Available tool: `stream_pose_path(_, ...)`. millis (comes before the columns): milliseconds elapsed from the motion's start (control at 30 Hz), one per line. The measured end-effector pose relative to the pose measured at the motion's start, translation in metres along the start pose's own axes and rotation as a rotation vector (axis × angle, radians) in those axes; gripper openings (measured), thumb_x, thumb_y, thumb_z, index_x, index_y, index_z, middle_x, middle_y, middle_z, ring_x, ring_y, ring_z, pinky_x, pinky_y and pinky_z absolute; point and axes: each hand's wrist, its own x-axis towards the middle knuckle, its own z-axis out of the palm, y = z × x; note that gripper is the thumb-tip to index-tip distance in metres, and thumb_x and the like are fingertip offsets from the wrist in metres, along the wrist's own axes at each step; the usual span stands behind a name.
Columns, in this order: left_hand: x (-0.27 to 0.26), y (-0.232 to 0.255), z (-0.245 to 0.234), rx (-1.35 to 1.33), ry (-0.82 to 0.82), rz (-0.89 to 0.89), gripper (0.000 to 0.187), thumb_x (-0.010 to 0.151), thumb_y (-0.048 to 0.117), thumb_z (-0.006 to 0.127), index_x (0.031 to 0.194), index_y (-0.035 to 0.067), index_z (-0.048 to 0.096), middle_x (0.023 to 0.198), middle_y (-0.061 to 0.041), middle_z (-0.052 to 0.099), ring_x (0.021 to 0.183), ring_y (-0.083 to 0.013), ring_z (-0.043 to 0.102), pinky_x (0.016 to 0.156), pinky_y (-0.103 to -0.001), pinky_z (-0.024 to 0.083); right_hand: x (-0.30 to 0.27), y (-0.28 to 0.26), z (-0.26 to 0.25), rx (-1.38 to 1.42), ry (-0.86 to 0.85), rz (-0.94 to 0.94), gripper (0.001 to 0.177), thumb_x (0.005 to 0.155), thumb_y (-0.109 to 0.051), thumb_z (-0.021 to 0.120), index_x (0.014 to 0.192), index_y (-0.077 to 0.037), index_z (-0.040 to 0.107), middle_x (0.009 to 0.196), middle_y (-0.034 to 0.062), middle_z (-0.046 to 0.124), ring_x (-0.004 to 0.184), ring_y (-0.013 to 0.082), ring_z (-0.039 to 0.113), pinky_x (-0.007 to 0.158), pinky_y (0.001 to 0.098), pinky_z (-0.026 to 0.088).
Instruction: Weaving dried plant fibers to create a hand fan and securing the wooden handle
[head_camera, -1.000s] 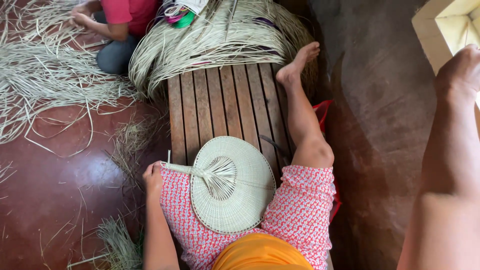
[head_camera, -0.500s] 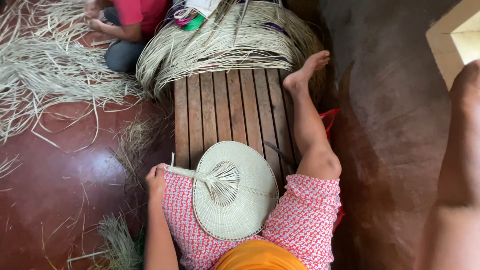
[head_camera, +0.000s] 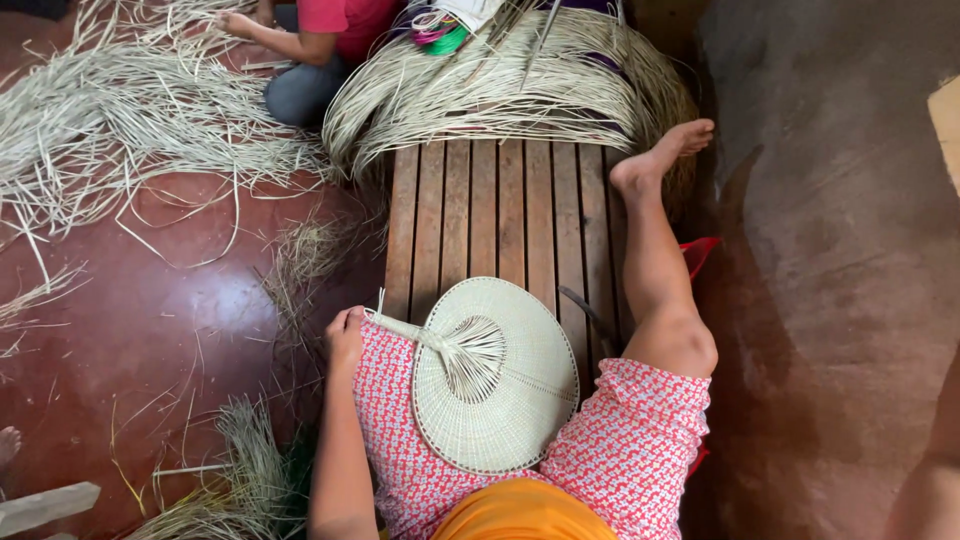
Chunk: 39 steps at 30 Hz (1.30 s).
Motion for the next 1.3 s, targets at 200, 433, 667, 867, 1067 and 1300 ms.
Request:
stream_pose_path(200, -0.01, 0.008, -0.004, -0.058, -0.017, 0.014, 0.034, 0.102, 0.046, 0.058, 0.118, 0.023, 0.077, 0.119, -0.013, 0.073, 0.123, -0.0357, 0.062, 0.107, -0.047, 0.046, 0.015, -0.02, 0.056, 0.257, 0.111, -0.079, 0.11, 0.048, -0.098, 0.048, 0.142, -0.041, 0.04, 0.132, -0.0002, 0.045, 0.117, 0.0248, 0.057, 0.089, 0.0444, 0.049)
stream_pose_path(433, -0.008, 0.009, 0.001, -0.069, -0.009, 0.036, 0.035, 0.101, 0.043, 0.059, 0.118, 0.018, 0.077, 0.12, -0.013, 0.073, 0.123, -0.0343, 0.063, 0.108, -0.046, 0.047, -0.059, -0.032, 0.213, 0.581, 0.257, -0.194, 0.103, 0.043, -0.096, 0.069, 0.133, -0.049, 0.056, 0.116, -0.0027, 0.06, 0.101, 0.0221, 0.074, 0.076, 0.0364, 0.063)
stream_pose_path(667, 0.0, 0.006, 0.006, -0.098, -0.019, -0.03, 0.033, 0.097, 0.046, 0.063, 0.117, 0.023, 0.078, 0.121, -0.005, 0.074, 0.124, -0.0279, 0.063, 0.109, -0.041, 0.047, -0.196, -0.047, 0.208, 0.878, -0.041, -0.25, 0.057, 0.086, -0.018, 0.067, 0.136, -0.003, 0.044, 0.135, 0.0283, 0.05, 0.126, 0.0547, 0.054, 0.092, 0.0661, 0.056)
stream_pose_path(867, -0.012, 0.017, -0.004, -0.129, -0.01, 0.003, 0.033, 0.098, 0.041, 0.063, 0.117, 0.019, 0.079, 0.12, -0.009, 0.074, 0.123, -0.0294, 0.063, 0.109, -0.043, 0.047, -0.149, -0.072, 0.277, 0.913, -0.157, -0.204, 0.059, 0.081, -0.016, 0.057, 0.137, -0.004, 0.047, 0.121, 0.0287, 0.064, 0.105, 0.0534, 0.071, 0.08, 0.0615, 0.06)
stream_pose_path(1067, -0.018, 0.025, -0.007, -0.151, -0.012, 0.036, 0.032, 0.098, 0.038, 0.064, 0.117, 0.016, 0.079, 0.12, -0.011, 0.074, 0.124, -0.0311, 0.063, 0.109, -0.043, 0.047, -0.176, -0.058, 0.241, 1.118, -0.176, -0.084, 0.062, 0.075, -0.025, 0.064, 0.134, -0.008, 0.069, 0.116, 0.0269, 0.074, 0.109, 0.0465, 0.072, 0.089, 0.0569, 0.059)
stream_pose_path(1300, -0.007, 0.022, -0.004, -0.139, -0.016, 0.044, 0.033, 0.099, 0.039, 0.063, 0.117, 0.017, 0.078, 0.121, -0.01, 0.074, 0.124, -0.0301, 0.063, 0.11, -0.042, 0.047, -0.186, 0.022, 0.162, 2.009, 0.175, 0.02, 0.025, 0.085, 0.003, 0.066, 0.109, 0.005, 0.059, 0.093, 0.0253, 0.064, 0.055, 0.0296, 0.064, 0.054, 0.0423, 0.058)
